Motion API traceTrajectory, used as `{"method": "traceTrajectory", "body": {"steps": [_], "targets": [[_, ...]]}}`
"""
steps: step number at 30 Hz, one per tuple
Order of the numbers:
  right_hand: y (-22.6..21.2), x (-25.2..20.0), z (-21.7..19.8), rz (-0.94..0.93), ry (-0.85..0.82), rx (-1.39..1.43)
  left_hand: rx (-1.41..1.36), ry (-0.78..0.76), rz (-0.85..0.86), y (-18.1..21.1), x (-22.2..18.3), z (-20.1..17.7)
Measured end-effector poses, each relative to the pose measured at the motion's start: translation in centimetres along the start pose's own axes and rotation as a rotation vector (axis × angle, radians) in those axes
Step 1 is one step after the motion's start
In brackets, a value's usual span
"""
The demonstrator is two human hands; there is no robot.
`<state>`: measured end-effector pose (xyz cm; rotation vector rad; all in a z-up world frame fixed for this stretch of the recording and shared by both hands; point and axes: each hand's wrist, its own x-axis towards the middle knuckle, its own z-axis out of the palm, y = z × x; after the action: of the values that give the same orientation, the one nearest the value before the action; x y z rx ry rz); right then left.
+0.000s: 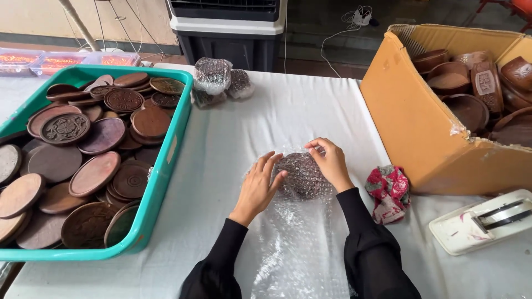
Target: The recorder wraps circular wooden coasters in bubble wrap and secures them with tape.
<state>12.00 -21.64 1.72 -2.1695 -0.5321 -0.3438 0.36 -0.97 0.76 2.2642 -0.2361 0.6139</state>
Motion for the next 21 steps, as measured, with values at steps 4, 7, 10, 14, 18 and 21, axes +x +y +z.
{"method": "traceTrajectory", "body": {"steps": [4, 7, 10, 14, 18, 21], "targets": [[1.5, 0.4, 0.4, -0.029, -0.02, 0.051, 0.117, -0.11, 0.035, -2.0, -0.2, 0.8], [3.7, 1.3, 0.8, 0.01, 0.032, 0.146, 0.065, -0.212, -0.043, -4.5, 0.0, 2.1], [6.8, 1.0, -0.3, 0.06, 0.078, 0.28, 0.12, -0.277, -0.044, -5.9, 0.1, 3.5], [6.8, -0.6, -1.1, 0.037, -0.074, 0.198, 0.251, -0.147, -0.173, -5.1, 0.4, 1.7], [3.9, -4.2, -0.4, -0.033, -0.258, 0.074, 0.262, -0.119, -0.215, -6.9, 0.1, 1.8], [3.1, -5.6, 0.0, -0.108, -0.304, -0.123, 0.278, 0.018, -0.103, -9.5, -0.2, 4.0]]}}
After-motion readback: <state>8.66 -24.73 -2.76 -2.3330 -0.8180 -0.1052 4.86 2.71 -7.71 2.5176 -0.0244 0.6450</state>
